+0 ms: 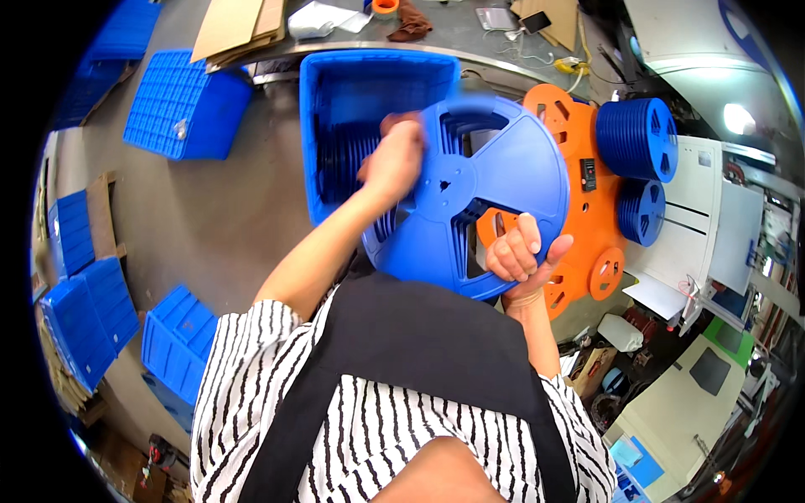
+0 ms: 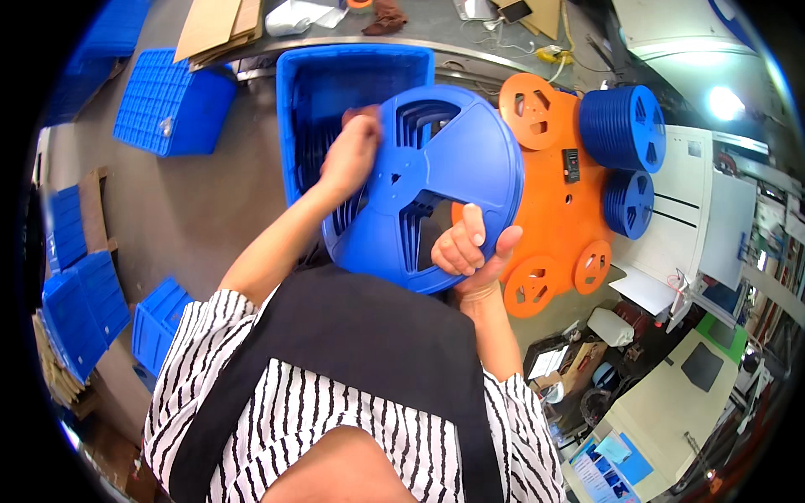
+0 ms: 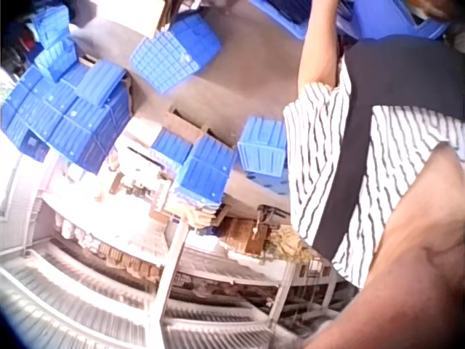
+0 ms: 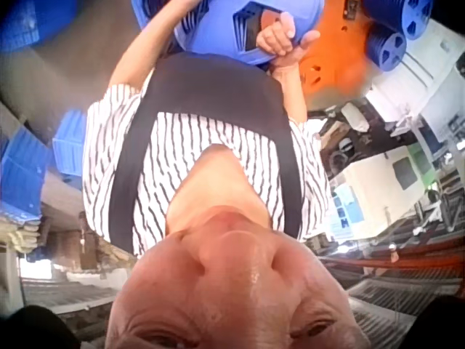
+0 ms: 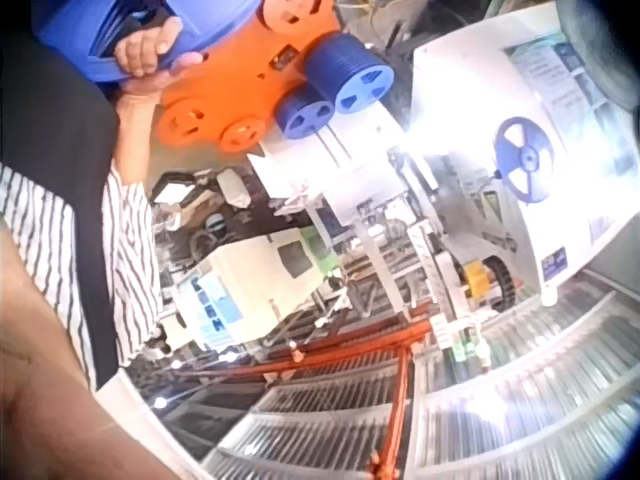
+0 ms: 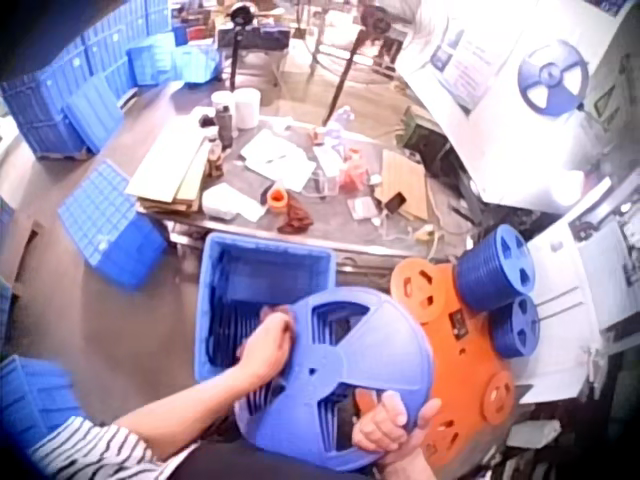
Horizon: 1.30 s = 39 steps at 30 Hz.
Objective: The person wipes blue plastic reel-like parts with a brown cloth, handling them one at a time. They pick each part from a blue bin, wipe it, and place it on a stack on the table.
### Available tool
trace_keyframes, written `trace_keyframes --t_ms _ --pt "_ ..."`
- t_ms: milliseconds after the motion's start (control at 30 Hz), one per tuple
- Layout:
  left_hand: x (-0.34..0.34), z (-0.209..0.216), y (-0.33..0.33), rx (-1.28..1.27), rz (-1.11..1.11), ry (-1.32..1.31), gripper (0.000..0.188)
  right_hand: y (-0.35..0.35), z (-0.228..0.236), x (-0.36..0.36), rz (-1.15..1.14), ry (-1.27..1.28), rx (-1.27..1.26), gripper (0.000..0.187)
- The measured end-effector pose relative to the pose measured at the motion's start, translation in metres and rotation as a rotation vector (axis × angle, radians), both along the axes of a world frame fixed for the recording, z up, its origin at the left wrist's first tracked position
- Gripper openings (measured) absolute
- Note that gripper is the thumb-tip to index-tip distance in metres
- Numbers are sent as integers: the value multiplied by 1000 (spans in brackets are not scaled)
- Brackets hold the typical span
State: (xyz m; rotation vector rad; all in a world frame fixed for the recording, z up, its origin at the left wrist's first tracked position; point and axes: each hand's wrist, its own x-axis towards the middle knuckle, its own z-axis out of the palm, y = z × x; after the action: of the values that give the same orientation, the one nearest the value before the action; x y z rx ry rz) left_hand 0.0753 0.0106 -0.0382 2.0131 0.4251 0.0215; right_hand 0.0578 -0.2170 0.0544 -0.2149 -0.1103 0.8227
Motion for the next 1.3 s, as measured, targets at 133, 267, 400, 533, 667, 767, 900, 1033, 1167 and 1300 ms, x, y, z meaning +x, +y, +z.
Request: trace_keyframes --t_ms 133,267,400,533,667,767,900,1033,1167,1300 --pt "-30 12 8 -108 -107 -145 12 -15 11 4 -139 50 -52 47" --pt "-59 46 32 96 -765 -244 58 -33 25 14 -310 82 17 42" --pt "-50 54 7 145 -974 -235 66 -58 33 31 -362 99 7 41" --pt "-36 28 -31 242 -998 -243 66 -81 42 54 -354 126 -260 74" --pt "-35 33 -46 163 -908 -227 53 -111 46 88 -272 34 -831 80" --pt "-41 21 -43 -337 -543 223 26 -145 26 102 -284 -6 -1133 54" --pt "-72 -3 -32 -923 -19 404 24 -158 -69 85 -190 -103 -1601 30" --pt "-96 -25 -9 -1227 259 318 29 -179 -232 52 91 -202 -2052 50" --pt "-119 -54 7 -1284 415 312 31 -168 -314 26 58 -379 -2093 54" --pt "-118 -77 16 -1295 479 353 31 -157 -330 27 110 -412 -2311 62"
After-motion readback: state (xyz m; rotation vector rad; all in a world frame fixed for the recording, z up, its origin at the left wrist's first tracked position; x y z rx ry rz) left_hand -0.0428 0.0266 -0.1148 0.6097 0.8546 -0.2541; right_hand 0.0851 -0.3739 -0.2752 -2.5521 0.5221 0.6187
